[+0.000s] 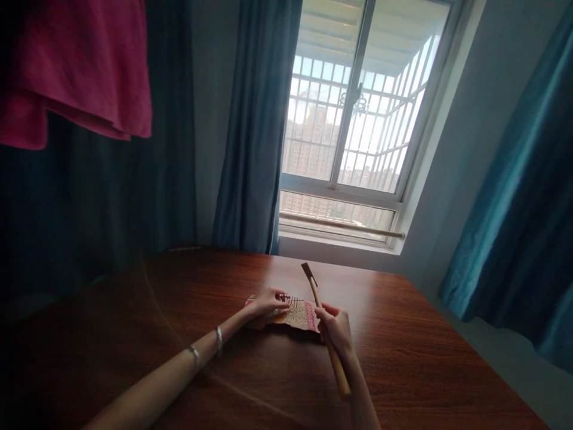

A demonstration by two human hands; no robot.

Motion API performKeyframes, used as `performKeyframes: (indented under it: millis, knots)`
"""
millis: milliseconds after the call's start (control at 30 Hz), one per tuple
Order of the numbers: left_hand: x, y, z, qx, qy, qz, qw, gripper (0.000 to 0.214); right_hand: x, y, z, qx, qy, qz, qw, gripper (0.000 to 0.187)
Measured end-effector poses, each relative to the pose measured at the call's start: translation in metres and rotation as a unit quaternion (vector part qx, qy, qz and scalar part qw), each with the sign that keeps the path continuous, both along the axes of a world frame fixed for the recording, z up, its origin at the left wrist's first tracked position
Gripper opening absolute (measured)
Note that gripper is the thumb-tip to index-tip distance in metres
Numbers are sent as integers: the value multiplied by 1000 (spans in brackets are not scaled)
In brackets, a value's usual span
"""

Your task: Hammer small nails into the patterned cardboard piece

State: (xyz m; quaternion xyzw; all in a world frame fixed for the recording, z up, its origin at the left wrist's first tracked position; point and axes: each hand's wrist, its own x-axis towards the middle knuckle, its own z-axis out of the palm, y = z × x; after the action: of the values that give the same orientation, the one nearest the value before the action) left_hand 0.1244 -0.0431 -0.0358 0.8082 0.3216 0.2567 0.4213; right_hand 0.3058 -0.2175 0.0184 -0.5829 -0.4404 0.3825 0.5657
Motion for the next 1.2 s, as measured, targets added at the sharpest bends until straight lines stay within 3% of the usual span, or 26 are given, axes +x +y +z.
performKeyframes:
  millis: [167,400,733,1033,1200]
  knots:
    - [-13,6,17,15,44,-44,998,56,23,6,-20,-27,-152,-115,981,31]
    - [-34,14,35,90,177,-41,979,76,56,6,-35,-74,-399,-159,900,27]
    - [-32,8,29,143,271,-77,949,89,63,4,-42,-93,-469,-125,869,29]
    - [-29,8,23,157,264,-68,949,75,64,4,-46,-128,-505,-118,845,28]
    - [-28,8,20,181,268,-72,944,71,58,0,-44,-146,-544,-138,814,29]
